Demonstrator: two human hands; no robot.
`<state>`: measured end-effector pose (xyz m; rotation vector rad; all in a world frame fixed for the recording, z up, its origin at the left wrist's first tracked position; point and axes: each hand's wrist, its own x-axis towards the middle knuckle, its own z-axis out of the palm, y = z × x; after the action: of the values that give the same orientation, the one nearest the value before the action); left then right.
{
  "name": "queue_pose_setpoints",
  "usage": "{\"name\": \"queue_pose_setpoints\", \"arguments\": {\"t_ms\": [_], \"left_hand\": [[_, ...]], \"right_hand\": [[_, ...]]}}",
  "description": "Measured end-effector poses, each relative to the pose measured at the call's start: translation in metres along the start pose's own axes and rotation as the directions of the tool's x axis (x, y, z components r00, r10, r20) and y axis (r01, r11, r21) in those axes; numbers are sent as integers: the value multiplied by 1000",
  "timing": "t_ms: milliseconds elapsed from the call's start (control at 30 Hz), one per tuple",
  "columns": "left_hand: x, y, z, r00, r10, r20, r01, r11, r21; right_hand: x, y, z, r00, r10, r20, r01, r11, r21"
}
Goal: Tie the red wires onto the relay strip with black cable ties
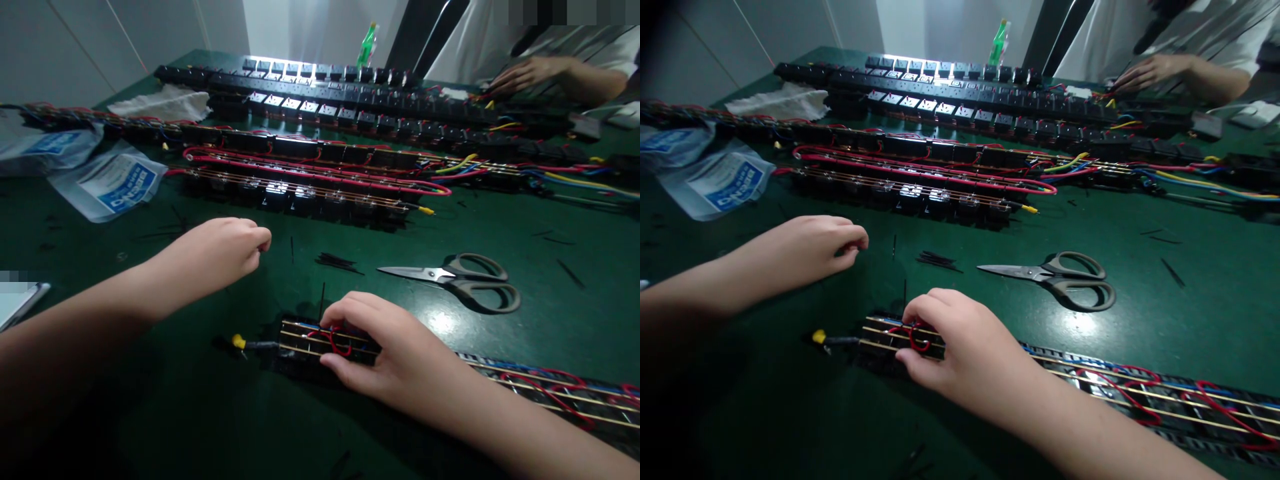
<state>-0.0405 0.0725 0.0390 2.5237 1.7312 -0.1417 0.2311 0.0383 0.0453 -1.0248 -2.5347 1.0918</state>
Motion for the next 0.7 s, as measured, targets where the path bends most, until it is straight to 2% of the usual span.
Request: {"name": "queue_pose_setpoints", "arguments": {"t_ms": [233, 467, 700], "left_hand": [[6, -2, -6, 991, -64, 115, 81, 986, -148], [5, -5, -4, 991, -85, 107, 96, 990, -99], [4, -6, -5, 992, -15, 122, 24, 997, -75]], "right_hand": [[1, -1, -1, 1000, 15, 4, -15, 1000, -6], [0, 2, 1, 1000, 0, 1, 0, 1000, -3], [0, 1, 0, 1000, 5, 5, -5, 1000, -11]]}}
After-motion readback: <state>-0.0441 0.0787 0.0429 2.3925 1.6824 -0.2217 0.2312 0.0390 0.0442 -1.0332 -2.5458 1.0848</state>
